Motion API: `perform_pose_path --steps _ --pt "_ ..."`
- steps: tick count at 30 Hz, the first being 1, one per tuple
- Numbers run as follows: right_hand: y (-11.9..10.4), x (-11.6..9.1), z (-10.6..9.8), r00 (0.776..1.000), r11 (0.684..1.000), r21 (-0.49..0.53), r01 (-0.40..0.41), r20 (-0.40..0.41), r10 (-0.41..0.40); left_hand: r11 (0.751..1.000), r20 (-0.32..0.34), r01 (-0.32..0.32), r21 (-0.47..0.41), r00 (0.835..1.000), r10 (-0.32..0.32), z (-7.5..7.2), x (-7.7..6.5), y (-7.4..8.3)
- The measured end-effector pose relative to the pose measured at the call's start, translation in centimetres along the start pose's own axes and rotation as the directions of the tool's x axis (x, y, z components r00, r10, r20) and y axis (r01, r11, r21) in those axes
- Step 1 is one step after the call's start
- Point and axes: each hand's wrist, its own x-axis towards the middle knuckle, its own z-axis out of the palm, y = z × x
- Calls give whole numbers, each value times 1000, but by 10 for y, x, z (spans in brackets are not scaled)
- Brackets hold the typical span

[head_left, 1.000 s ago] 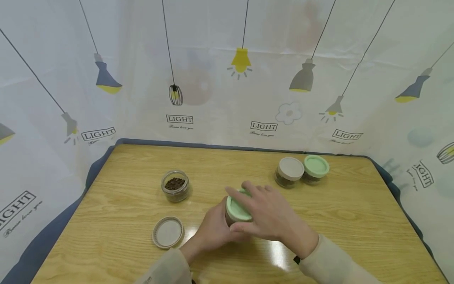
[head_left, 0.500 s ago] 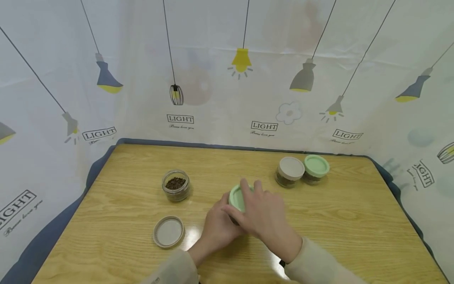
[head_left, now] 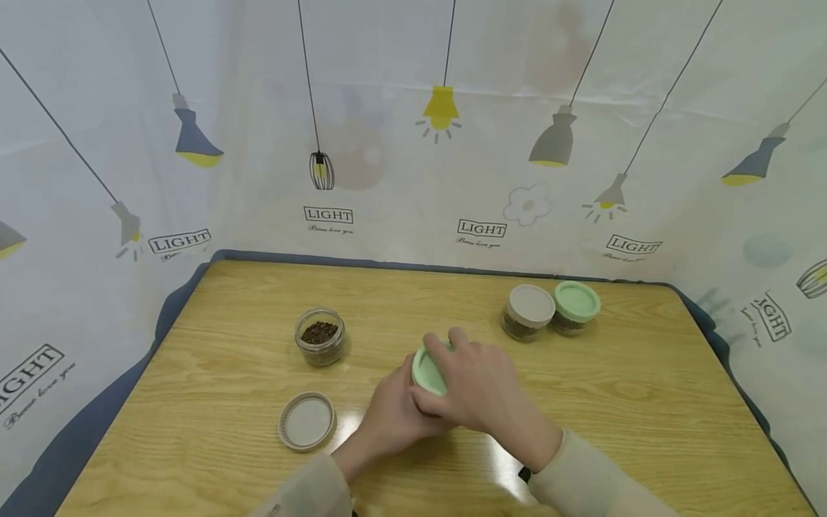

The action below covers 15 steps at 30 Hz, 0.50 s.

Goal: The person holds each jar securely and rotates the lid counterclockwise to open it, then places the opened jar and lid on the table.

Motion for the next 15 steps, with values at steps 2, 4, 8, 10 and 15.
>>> perform_pose_path --steps 2,4,8,10,15 --pt "4 0 -1 998 998 16 62 -14 -62 999 39 6 -48 999 -4 -2 0 0" --pt "7 0 -2 993 992 44 119 -21 -118 996 76 15 -91 997 -9 -5 -1 0" --pt "12 0 -5 979 973 109 202 -13 -201 990 118 -2 -140 993 19 -8 -3 1" --pt "14 0 -5 973 965 125 229 -10 -230 990 125 -24 -139 991 42 -8 -4 1" --pt "17 -2 -3 969 959 138 247 -4 -249 993 126 -8 -117 992 23 -8 -4 0"
